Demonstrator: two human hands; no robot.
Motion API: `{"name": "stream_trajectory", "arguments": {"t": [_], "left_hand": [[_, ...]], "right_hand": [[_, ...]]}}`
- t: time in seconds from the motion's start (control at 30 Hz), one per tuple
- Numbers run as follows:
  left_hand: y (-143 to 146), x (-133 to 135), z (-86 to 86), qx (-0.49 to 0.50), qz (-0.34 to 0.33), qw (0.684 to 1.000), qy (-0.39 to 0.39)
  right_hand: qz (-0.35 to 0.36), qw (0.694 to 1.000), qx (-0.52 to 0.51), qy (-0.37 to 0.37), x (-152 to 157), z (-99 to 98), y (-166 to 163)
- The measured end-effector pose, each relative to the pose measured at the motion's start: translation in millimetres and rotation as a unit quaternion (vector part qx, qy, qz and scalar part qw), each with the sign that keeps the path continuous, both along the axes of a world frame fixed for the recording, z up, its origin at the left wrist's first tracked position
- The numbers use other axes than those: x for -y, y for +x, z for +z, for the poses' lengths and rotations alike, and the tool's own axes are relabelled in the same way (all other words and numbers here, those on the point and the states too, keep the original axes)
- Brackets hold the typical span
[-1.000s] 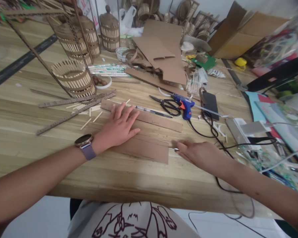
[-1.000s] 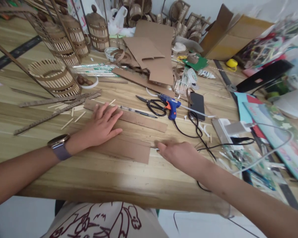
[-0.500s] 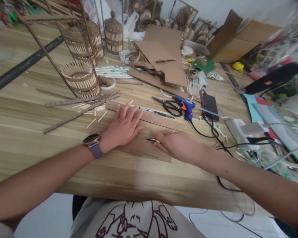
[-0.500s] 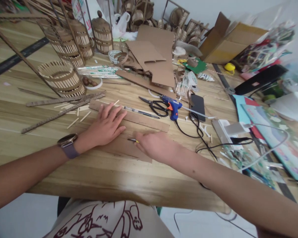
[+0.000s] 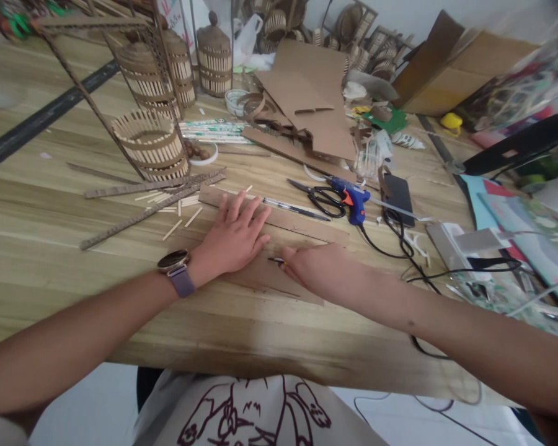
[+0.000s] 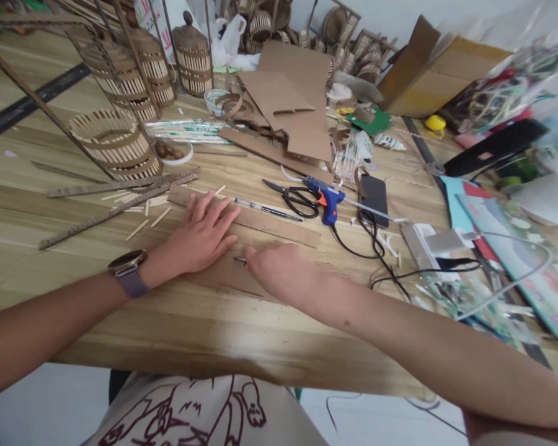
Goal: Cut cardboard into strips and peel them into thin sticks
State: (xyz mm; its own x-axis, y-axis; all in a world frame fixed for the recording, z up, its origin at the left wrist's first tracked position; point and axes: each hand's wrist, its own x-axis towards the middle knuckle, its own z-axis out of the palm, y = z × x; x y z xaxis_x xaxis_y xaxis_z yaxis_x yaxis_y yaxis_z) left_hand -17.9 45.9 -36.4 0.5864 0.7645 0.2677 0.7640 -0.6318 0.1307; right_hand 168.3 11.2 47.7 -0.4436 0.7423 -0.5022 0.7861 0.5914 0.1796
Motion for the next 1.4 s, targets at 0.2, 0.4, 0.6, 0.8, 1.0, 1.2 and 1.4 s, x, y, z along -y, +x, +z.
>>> {"name": "stream_trajectory", "arguments": {"t": [0.2, 0.4, 0.6, 0.8, 1.0, 1.2, 1.4], "left_hand": [[-1.2, -0.5, 0.3, 0.001, 0.004, 1.000, 0.002], [0.3, 0.4, -0.9, 0.017, -0.008, 1.000, 0.010], [-6.2, -7.8, 6.0, 0.128, -0.050, 0.990, 0.001], [-52.8, -20.4, 39.9, 0.248, 0.049, 0.967, 0.026], [-90.0, -10.4, 61.9, 0.169, 0.037, 0.985, -0.010], [-94.2, -1.8, 62.1, 0.066, -0.012, 0.993, -0.093], [-70.7, 13.5, 48.1, -0.113, -0.103, 0.979, -0.132]], "right_hand": [[0.009, 1.000, 0.025, 0.004, 16.2, -2.6, 38.7], [-0.020, 0.998, -0.007, 0.056, 34.7, -13.4, 114.9], [-0.092, 0.991, -0.011, 0.092, 28.8, -21.4, 129.6], [-0.063, 0.978, -0.033, 0.198, 29.8, -38.8, 120.6], [-0.022, 0.962, -0.110, 0.248, 30.1, -50.8, 132.5], [-0.026, 0.943, -0.221, 0.248, 39.2, -55.1, 115.8], [-0.017, 0.949, -0.257, 0.182, 44.3, -53.3, 70.4]]}}
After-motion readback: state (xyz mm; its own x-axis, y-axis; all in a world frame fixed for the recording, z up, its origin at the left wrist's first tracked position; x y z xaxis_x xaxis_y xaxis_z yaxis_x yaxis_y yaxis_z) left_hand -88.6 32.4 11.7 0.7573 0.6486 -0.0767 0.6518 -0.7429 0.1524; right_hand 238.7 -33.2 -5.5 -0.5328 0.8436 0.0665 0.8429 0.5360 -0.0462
